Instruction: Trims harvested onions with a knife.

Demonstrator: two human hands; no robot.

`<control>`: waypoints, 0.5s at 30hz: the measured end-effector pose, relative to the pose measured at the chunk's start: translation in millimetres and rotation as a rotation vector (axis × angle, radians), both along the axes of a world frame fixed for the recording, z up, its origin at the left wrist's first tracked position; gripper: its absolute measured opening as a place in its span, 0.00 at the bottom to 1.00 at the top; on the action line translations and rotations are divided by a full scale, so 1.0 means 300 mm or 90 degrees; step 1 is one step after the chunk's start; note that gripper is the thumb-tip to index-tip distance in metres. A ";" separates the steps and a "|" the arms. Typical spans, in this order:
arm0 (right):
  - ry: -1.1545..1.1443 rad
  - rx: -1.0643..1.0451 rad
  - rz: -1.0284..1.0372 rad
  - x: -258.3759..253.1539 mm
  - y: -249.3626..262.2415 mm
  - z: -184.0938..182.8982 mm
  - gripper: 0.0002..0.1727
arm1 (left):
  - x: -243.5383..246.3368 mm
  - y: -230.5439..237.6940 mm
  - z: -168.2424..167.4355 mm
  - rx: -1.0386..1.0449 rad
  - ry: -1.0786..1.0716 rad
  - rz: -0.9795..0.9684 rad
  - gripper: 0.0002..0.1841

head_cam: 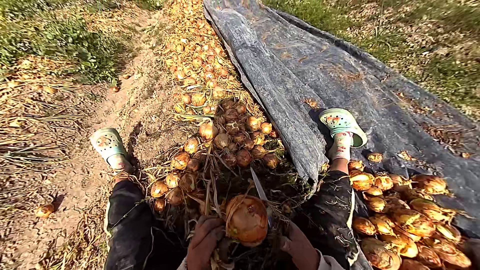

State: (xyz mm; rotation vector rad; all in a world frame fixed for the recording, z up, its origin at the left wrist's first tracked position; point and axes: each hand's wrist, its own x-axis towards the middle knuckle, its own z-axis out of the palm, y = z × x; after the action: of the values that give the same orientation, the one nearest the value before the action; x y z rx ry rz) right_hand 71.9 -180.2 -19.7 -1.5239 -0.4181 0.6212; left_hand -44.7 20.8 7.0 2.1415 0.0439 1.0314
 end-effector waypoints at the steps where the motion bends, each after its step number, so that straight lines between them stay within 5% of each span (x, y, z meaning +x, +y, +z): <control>1: -0.021 0.043 0.006 0.001 -0.010 -0.002 0.56 | 0.014 -0.030 -0.013 -0.029 0.020 -0.040 0.16; 6: 0.005 0.152 -0.061 -0.007 -0.065 -0.007 0.48 | 0.026 -0.094 -0.028 -0.106 0.146 -0.145 0.22; 11: 0.072 0.191 -0.110 -0.023 -0.083 -0.021 0.28 | 0.043 -0.063 -0.027 -0.093 0.293 -0.203 0.29; 15: 0.137 0.062 -0.095 -0.007 -0.112 0.001 0.23 | 0.070 -0.017 -0.051 -0.037 0.374 -0.308 0.31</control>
State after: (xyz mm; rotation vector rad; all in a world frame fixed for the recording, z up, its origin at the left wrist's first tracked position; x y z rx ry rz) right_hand 69.8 -214.0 -19.4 -1.3644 -0.1668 0.6309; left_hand -23.7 15.6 -8.4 2.1773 -0.1551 0.1119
